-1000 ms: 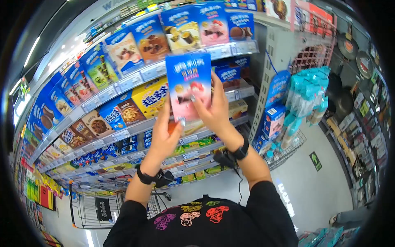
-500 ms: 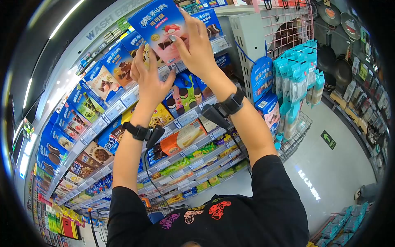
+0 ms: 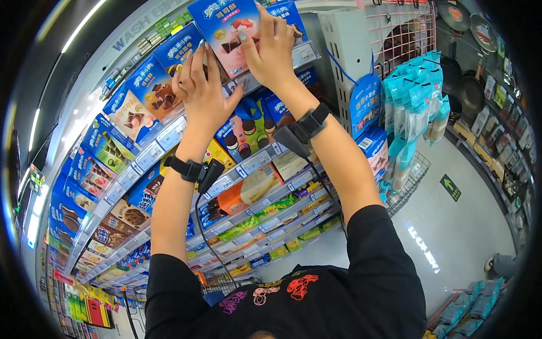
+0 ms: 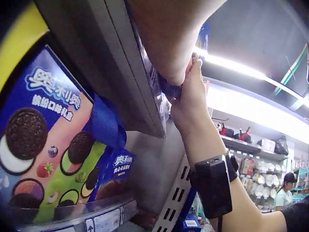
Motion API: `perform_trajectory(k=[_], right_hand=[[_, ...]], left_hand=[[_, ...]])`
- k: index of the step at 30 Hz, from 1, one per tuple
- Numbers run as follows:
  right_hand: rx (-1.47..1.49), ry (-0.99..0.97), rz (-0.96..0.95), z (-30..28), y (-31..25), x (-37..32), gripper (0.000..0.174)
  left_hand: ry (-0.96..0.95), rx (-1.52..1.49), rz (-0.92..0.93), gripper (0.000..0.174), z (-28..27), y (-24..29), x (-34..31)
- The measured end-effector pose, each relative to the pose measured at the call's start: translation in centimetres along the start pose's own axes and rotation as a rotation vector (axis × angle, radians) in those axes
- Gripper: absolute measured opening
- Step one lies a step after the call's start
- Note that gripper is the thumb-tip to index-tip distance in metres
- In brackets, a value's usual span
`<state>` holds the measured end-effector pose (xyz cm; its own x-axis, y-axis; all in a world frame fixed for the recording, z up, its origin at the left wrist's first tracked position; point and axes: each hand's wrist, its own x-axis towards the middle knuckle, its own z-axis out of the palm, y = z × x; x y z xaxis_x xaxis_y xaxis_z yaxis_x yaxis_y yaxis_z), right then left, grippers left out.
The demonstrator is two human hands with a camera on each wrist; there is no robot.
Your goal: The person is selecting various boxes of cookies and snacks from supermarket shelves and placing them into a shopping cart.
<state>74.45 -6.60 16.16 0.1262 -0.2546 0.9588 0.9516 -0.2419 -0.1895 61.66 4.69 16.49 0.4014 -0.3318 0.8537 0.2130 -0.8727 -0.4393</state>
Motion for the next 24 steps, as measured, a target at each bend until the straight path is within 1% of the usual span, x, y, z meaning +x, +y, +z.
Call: perform_trajectory(k=[1, 4, 10, 16, 19, 22, 24], right_hand=[[-0.038, 0.028, -0.009, 0.2, -0.2, 0.2, 0.050], [0.075, 0.041, 0.000, 0.0, -1.0, 0.7, 0.044], [0.149, 0.006, 0.086, 0.2, -1.0, 0.6, 0.042], [0.185, 0.143, 0.052, 0.8, -1.0, 0.7, 0.043], [0.239, 0.139, 0.119, 0.5, -1.5, 0.7, 0.042], [0.174, 0.182, 0.050, 1.1, -1.1, 0.7, 0.042], [0.253, 0.085, 0.200, 0.7, -1.4, 0.6, 0.042]], left_hand=[[0.017, 0.024, 0.008, 0.087, 0.2, 0.0, -0.1], [0.018, 0.075, -0.004, 0.088, 0.6, 0.1, -0.2], [0.013, 0.106, -0.003, 0.089, 1.1, 0.1, -0.4], [-0.073, 0.103, -0.027, 0.095, 1.0, 0.3, -0.3], [-0.099, 0.090, -0.034, 0.098, 1.0, 0.3, -0.3], [-0.133, 0.091, -0.042, 0.099, 0.7, 0.4, -0.1], [-0.134, 0.093, -0.044, 0.099, 0.8, 0.4, 0.0]])
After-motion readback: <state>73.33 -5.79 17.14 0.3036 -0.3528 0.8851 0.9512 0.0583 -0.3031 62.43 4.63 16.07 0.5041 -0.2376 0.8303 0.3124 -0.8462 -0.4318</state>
